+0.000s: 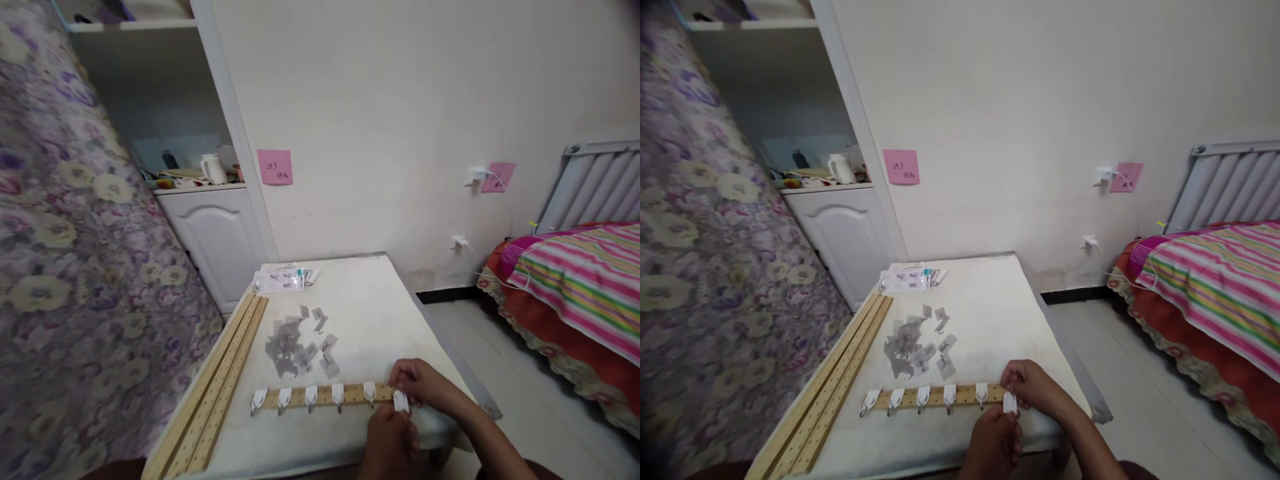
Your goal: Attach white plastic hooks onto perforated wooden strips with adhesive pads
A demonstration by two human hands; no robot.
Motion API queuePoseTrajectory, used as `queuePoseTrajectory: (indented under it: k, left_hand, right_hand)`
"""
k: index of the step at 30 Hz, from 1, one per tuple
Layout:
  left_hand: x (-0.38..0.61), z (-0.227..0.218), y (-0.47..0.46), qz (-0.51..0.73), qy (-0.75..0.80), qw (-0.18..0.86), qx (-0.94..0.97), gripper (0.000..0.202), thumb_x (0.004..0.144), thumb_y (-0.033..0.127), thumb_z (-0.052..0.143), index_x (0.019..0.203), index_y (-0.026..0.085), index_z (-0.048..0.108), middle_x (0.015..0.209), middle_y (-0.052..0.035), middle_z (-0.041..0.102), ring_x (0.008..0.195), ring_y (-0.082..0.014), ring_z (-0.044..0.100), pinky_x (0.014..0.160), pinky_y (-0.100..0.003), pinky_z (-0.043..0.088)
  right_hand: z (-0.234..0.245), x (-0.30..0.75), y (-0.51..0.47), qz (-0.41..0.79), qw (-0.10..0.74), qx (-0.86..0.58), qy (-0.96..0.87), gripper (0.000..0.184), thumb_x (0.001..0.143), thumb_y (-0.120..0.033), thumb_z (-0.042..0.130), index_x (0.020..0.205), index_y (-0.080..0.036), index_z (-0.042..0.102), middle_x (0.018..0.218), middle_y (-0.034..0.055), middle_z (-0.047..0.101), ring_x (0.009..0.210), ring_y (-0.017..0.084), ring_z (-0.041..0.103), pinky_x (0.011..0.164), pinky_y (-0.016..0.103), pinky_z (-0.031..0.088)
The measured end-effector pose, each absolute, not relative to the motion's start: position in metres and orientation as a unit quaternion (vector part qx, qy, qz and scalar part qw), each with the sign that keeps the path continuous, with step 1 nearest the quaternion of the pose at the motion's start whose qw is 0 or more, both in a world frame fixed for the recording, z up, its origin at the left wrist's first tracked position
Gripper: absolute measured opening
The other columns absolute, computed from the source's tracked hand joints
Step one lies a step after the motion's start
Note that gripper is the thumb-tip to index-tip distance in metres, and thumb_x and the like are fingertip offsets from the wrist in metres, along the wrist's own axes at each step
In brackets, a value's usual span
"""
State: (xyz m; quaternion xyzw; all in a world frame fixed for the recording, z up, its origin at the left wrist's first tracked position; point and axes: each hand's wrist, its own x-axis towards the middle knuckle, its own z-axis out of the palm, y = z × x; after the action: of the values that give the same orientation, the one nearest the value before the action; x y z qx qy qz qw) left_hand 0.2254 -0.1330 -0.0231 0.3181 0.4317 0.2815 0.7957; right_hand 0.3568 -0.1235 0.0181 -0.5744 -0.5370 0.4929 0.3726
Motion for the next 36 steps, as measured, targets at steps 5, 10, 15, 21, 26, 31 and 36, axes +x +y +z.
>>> queuePoseTrajectory:
  k: [5,10,15,21,26,31,36]
  left_hand:
    - [0.231,-0.020,-0.133,0.290,0.433,0.800,0.299,0.032,0.056,0.041,0.063,0.071,0.018,0.046,0.050,0.0031,0.057,0.033,-0.0067,0.046,0.037,-0.020,0.021]
    - [0.235,-0.017,-0.131,0.288,0.456,0.790,0.290,0.023,0.067,0.035,0.057,0.074,0.017,0.046,0.055,0.0002,0.060,0.036,-0.0069,0.049,0.039,-0.020,0.021]
    - [0.235,-0.015,-0.132,0.282,0.458,0.791,0.291,0.023,0.068,0.037,0.054,0.075,0.017,0.045,0.055,0.0001,0.061,0.037,-0.0071,0.051,0.039,-0.019,0.022]
    - [0.233,-0.017,-0.137,0.240,0.460,0.784,0.340,0.016,0.062,0.033,0.049,0.068,0.022,0.039,0.044,0.0023,0.057,0.031,-0.0101,0.048,0.034,-0.021,0.022]
    - [0.222,-0.004,-0.142,0.167,0.454,0.715,0.506,0.005,0.064,0.024,0.043,0.066,0.022,0.047,0.033,0.0061,0.046,0.027,-0.0103,0.039,0.034,-0.022,0.019]
    - [0.205,0.016,-0.129,0.226,0.396,0.607,0.651,0.012,0.064,0.016,0.045,0.062,0.021,0.056,0.046,0.0047,0.050,0.044,-0.0106,0.044,0.044,-0.022,0.028]
    - [0.196,0.031,-0.106,0.251,0.413,0.521,0.704,0.015,0.070,0.023,0.048,0.055,0.022,0.048,0.044,0.0047,0.047,0.043,-0.0102,0.042,0.044,-0.022,0.025]
  right_hand:
    - [0.007,0.358,-0.115,0.383,0.361,-0.632,-0.569,0.018,0.066,-0.010,0.046,0.073,-0.015,0.062,0.057,-0.0040,0.054,0.050,0.007,0.046,0.046,0.018,0.032]
    - [-0.005,0.360,-0.109,0.320,0.340,-0.662,-0.587,0.021,0.066,-0.010,0.046,0.075,-0.017,0.064,0.062,-0.0020,0.059,0.056,0.009,0.051,0.052,0.019,0.035]
    - [0.000,0.362,-0.110,0.308,0.315,-0.668,-0.600,0.024,0.066,-0.010,0.045,0.076,-0.017,0.065,0.066,-0.0006,0.062,0.060,0.010,0.053,0.055,0.019,0.036]
    - [0.027,0.379,-0.128,0.447,0.285,-0.584,-0.616,0.029,0.062,-0.007,0.045,0.080,-0.017,0.065,0.067,-0.0019,0.061,0.062,0.010,0.051,0.056,0.020,0.036]
    - [0.043,0.383,-0.135,0.490,0.325,-0.557,-0.586,0.021,0.071,-0.012,0.047,0.079,-0.017,0.065,0.072,-0.0003,0.063,0.064,0.010,0.052,0.059,0.021,0.037]
    - [0.045,0.370,-0.135,0.566,0.294,-0.516,-0.571,0.014,0.068,-0.024,0.063,0.080,-0.017,0.062,0.063,-0.0023,0.062,0.054,0.008,0.050,0.048,0.018,0.033]
    - [0.046,0.367,-0.133,0.583,0.324,-0.509,-0.545,0.017,0.068,-0.028,0.065,0.079,-0.016,0.059,0.059,-0.0038,0.059,0.047,0.007,0.050,0.047,0.018,0.038]
